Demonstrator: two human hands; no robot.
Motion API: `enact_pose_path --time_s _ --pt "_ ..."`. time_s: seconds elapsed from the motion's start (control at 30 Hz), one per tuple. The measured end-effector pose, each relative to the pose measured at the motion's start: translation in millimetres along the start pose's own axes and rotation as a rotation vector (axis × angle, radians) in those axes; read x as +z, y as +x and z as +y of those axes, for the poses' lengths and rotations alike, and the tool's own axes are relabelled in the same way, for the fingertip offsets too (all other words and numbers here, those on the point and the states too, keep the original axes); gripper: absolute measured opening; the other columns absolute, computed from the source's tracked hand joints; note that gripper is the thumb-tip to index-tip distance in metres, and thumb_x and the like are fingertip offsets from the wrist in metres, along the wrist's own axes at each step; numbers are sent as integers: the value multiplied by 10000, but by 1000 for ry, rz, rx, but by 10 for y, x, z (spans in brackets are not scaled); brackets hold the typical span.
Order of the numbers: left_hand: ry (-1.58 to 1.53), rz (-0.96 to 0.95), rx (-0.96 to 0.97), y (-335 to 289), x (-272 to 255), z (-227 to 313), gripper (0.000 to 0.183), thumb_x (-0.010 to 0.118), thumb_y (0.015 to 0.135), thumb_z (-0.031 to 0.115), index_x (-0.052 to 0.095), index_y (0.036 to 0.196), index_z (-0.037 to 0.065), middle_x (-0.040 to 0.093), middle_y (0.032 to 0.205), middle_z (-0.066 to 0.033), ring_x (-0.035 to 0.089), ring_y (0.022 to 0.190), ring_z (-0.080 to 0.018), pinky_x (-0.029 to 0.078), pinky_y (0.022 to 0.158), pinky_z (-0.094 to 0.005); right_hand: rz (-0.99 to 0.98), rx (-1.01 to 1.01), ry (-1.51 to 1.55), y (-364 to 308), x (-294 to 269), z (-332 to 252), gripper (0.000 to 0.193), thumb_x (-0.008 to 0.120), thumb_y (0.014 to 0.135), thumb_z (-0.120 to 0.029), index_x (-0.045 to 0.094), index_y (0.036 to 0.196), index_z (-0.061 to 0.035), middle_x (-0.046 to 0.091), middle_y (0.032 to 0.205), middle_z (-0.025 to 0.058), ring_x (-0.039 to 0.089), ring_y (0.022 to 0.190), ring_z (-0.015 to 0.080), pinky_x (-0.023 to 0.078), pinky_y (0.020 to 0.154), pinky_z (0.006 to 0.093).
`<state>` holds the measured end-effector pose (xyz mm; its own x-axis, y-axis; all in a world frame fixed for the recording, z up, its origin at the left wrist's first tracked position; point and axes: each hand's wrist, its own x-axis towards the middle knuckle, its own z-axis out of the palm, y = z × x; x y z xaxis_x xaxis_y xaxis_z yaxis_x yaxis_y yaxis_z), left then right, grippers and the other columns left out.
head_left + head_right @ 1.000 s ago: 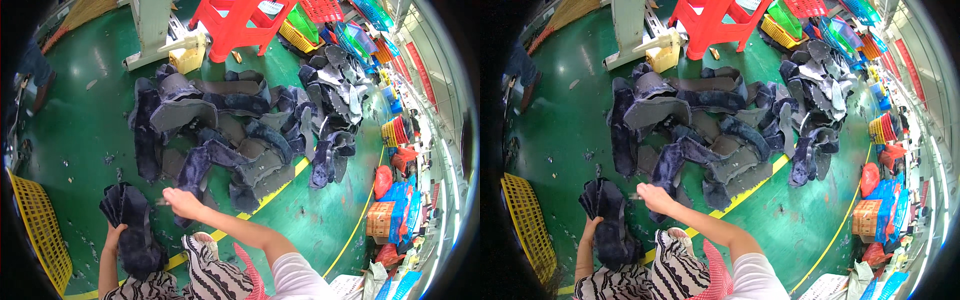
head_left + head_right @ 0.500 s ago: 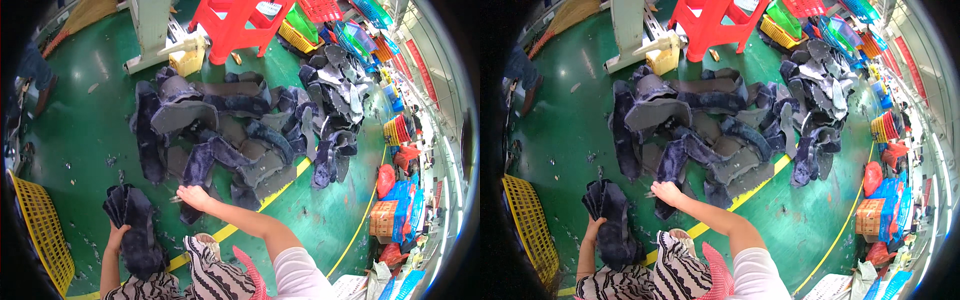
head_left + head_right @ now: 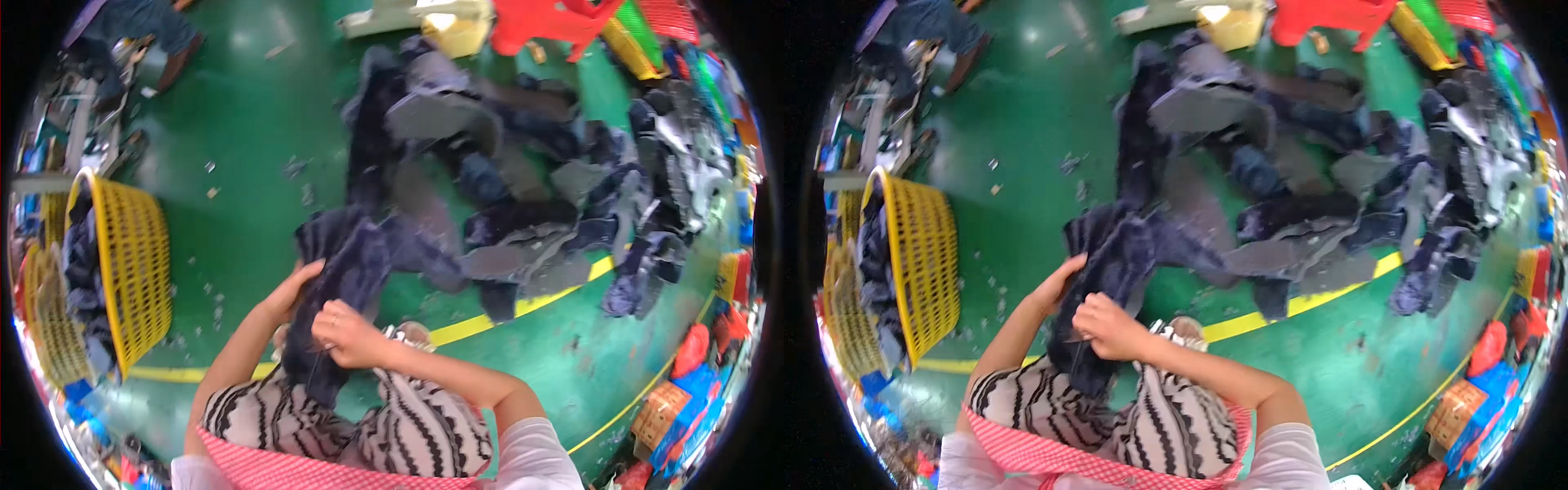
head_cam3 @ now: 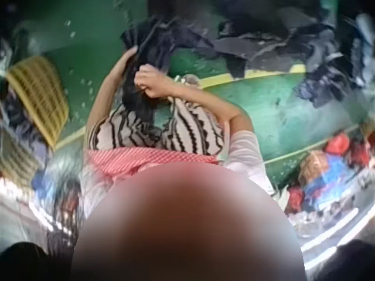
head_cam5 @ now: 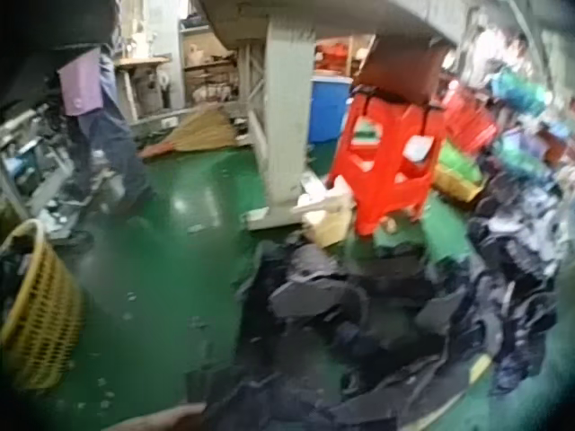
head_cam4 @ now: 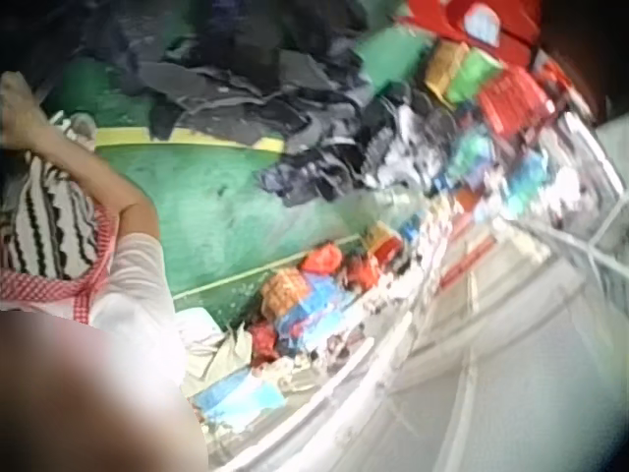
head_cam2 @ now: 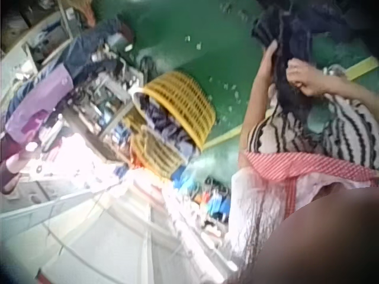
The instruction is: Trimming excess material from shoe lining components using a small blade.
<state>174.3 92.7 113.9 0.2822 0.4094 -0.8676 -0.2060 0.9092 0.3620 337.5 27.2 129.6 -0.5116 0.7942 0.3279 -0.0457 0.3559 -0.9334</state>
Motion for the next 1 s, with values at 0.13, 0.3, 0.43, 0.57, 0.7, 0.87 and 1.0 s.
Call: enact_pose_path --time_s 0.13,0.3,0.43,0.57,0.7,0.87,1.0 --pt "507 56 98 -13 -198 -11 924 736 696 373 259 1368 -44 386 1357 -208 434 1217 -278 355 1018 -366 -37 0 20 44 168 41 215 569 625 22 474 805 -48 494 804 103 473 820 318 382 733 397" --pt "784 95 299 -137 -281 -144 1072 745 639 297 108 1399 -110 291 1421 -215 292 1320 -262 216 1097 -328 189 560 462 -177 -30 -14 213 514 885 -264 448 797 -81 448 682 31 420 560 154 350 504 292" --pt "613 85 320 -116 -444 -216 1044 746 654 284 118 1406 -74 288 1425 -206 278 1330 -268 202 1104 -343 402 1147 974 -494 -478 155 424 325 961 -509 361 745 -146 340 586 -38 207 411 40 163 377 206" --pt "463 -12 227 -72 -553 -262 998 721 677 247 118 1404 -77 299 1418 -200 304 1314 -255 232 1091 -335 306 1192 1042 -493 -510 280 435 326 957 -531 352 748 -151 338 579 -40 205 399 37 144 372 210" --pt "501 -29 232 -44 -613 -251 990 712 685 229 107 1403 -86 289 1422 -212 295 1320 -258 236 1089 -331 217 1206 1108 -282 -544 312 435 317 963 -525 357 753 -147 320 577 -49 197 395 43 138 373 218" --pt "523 18 242 -16 -665 -287 1069 732 651 286 77 1401 -102 254 1434 -236 266 1334 -273 220 1094 -328 384 1041 1226 -225 -603 286 408 369 973 -466 352 723 -144 289 559 -61 190 407 35 135 380 216" --pt "562 101 301 -23 -751 -323 1125 739 621 344 66 1403 -104 239 1439 -243 252 1342 -281 199 1099 -334 427 534 -504 -306 -733 256 251 579 888 -268 448 807 -70 442 686 45 440 620 206 366 557 309"
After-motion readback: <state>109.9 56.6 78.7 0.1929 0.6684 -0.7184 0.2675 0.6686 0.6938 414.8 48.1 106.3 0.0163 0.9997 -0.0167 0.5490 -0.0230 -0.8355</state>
